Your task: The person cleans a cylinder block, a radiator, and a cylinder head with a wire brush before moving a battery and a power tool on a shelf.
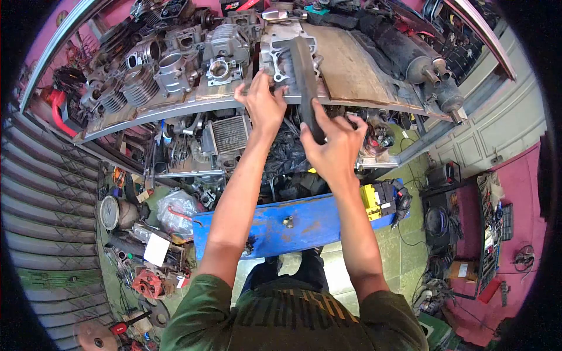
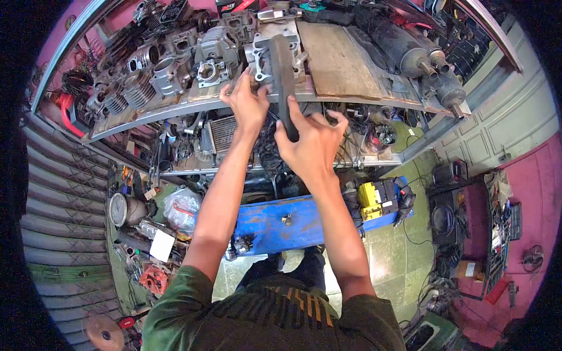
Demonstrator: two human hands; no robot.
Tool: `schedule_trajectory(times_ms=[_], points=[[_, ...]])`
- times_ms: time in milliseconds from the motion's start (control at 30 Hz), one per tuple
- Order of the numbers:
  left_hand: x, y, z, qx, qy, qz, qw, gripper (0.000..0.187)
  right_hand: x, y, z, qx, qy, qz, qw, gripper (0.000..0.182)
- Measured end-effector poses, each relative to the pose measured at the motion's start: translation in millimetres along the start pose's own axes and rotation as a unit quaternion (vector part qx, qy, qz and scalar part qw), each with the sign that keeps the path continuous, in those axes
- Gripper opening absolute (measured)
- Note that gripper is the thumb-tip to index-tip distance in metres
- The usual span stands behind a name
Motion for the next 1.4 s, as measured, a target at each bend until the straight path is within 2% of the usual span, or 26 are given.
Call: schedule_trajectory(times_ms=[67,133,200,400,467,600,667,733,867,967,1033,1067,1133,1200,1267,1300,1400], points=[[2,2,5,0.05,-0.023,-0.027,0.998,0.038,8,3,-14,0.027,-0.012,0.037,0.999,0.047],[9,6,2,0.082,-0.05,-0.035,0.995,0.036,21,-2,-28,0.061,0.0,0.037,0.997,0.046],[10,6,-3,0.038,0.001,-0.018,0.999,0.032,32,-6,-33,0.021,0.016,0.069,0.997,0.046],[12,9,-11,0.006,0.015,-0.033,0.999,0.029,76,19,-25,0.009,0.019,0.058,0.998,0.05],[11,10,-11,0.006,0.024,-0.036,0.999,0.03,108,18,-35,-0.028,-0.038,0.135,0.99,0.048],[11,8,-18,-0.006,0.038,-0.042,0.998,0.031,157,5,-52,-0.067,-0.02,0.21,0.975,0.046],[10,7,-19,-0.009,0.042,-0.045,0.998,0.032,171,-1,-58,-0.144,-0.047,0.242,0.958,0.043],[10,7,-20,-0.043,0.071,-0.046,0.996,0.029,177,-4,-64,-0.149,-0.043,0.236,0.959,0.041],[10,11,-20,-0.047,0.052,-0.064,0.996,0.033,186,-11,-76,-0.192,0.001,0.279,0.941,0.037],[18,19,-23,-0.045,0.042,-0.076,0.995,0.042,186,-9,-75,-0.219,-0.01,0.295,0.93,0.037],[28,27,-23,-0.039,-0.002,-0.09,0.995,0.063,178,-5,-74,-0.237,-0.032,0.298,0.924,0.038],[30,32,-24,-0.04,-0.002,-0.09,0.995,0.063,173,-3,-74,-0.231,-0.032,0.335,0.913,0.039],[40,36,-25,-0.073,-0.101,-0.107,0.986,0.075,154,2,-75,-0.226,-0.033,0.372,0.9,0.039],[36,33,-27,-0.084,-0.101,-0.122,0.984,0.074,114,2,-78,-0.109,0.098,0.261,0.954,0.043],[32,27,-30,-0.102,-0.16,-0.157,0.969,0.068,78,-13,-82,-0.065,0.178,0.17,0.967,0.051],[33,28,-31,-0.098,-0.163,-0.139,0.972,0.063,67,-23,-84,-0.064,0.177,0.17,0.967,0.051],[32,28,-33,-0.103,-0.177,-0.171,0.964,0.065,58,-53,-85,-0.042,0.196,0.167,0.965,0.052]])
Point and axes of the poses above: each hand's wrist, its own z-axis away from the middle knuckle, its own y-axis out of the back of the hand, x = y × z, the point moved 4 cm from there along -z, towards the middle knuckle, and after that the axes turned 8 degrees about y, right-handed, at the moved point
